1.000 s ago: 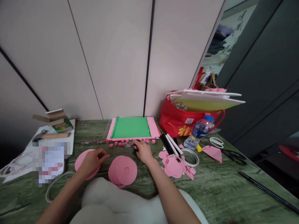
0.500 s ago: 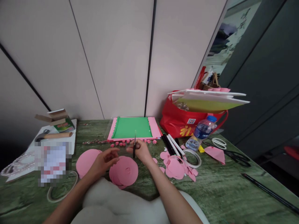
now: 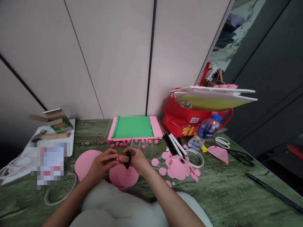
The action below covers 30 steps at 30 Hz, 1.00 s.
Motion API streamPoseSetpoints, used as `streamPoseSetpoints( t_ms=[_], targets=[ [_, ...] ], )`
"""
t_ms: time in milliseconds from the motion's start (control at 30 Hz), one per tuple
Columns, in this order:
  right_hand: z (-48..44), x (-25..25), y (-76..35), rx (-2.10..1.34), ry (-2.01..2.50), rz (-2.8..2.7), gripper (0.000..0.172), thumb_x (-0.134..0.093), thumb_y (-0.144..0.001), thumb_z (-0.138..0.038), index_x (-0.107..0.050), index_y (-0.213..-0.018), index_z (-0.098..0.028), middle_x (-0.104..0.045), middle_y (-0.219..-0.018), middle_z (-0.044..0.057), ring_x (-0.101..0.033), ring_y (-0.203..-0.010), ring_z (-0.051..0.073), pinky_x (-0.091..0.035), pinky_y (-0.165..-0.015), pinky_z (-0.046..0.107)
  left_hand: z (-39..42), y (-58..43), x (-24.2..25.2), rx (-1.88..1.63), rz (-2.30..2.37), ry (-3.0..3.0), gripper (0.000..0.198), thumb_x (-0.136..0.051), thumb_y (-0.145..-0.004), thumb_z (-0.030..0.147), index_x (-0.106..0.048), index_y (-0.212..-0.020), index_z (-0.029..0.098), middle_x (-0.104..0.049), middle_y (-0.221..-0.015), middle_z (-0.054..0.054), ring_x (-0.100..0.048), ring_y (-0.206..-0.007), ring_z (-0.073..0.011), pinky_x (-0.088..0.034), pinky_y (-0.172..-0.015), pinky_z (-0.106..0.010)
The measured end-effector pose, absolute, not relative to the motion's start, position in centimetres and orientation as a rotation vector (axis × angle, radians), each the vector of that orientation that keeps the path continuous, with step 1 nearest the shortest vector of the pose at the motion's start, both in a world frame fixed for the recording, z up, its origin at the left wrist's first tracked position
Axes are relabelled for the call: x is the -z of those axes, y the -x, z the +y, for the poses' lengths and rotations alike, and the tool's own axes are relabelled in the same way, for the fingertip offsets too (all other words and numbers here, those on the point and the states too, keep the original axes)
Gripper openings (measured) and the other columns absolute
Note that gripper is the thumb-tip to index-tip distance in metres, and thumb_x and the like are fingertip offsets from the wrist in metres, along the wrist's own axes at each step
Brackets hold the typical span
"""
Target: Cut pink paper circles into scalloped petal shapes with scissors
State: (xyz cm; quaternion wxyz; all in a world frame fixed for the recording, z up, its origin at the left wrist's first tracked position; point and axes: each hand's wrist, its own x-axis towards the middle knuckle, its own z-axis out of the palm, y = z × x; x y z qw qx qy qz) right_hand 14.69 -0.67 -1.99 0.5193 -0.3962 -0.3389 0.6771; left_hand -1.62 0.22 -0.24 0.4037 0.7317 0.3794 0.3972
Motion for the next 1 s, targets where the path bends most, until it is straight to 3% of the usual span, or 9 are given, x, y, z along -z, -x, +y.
streamPoseSetpoints(
  t_ms=[333,600,1000],
  targets=[
    [-0.93,1.21,-15.03,-1.52,0.935,-0.872,0.043,-0.084,-0.044,-0.028,-0.055,-0.074,-0.018,-0.062,-0.048,-0.005,-0.059,-0.045,0.012,-0.041,-0.042,0.02,-0.07,1.57,-0.23,-0.916,0.975,-1.683,0.024,-0.062,-0.068,0.02,-0.073,-0.089,0.017,-0.058,-0.069,-0.002,-0.051,-0.057,-0.0112,-0.045,-0.053,-0.024],
    [-0.71,1.59,-14.93,-1.422,0.978,-0.912,0.045,-0.085,-0.04,-0.029,-0.053,-0.07,-0.02,-0.062,-0.051,-0.005,-0.059,-0.046,0.014,-0.042,-0.043,0.022,-0.29,1.22,-0.5,-0.824,0.981,-1.787,0.033,-0.056,-0.078,0.027,-0.067,-0.107,0.019,-0.061,-0.07,-0.001,-0.055,-0.061,-0.0128,-0.047,-0.062,-0.026],
    [-0.92,1.6,-14.56,-1.279,1.009,-0.993,0.041,-0.084,-0.043,-0.031,-0.051,-0.066,-0.02,-0.06,-0.055,-0.006,-0.057,-0.05,0.012,-0.043,-0.048,0.022,-0.17,1.24,0.08,-0.855,1.018,-1.778,0.031,-0.052,-0.081,0.034,-0.071,-0.099,0.017,-0.066,-0.066,-0.004,-0.061,-0.062,-0.0157,-0.049,-0.064,-0.028]
  ],
)
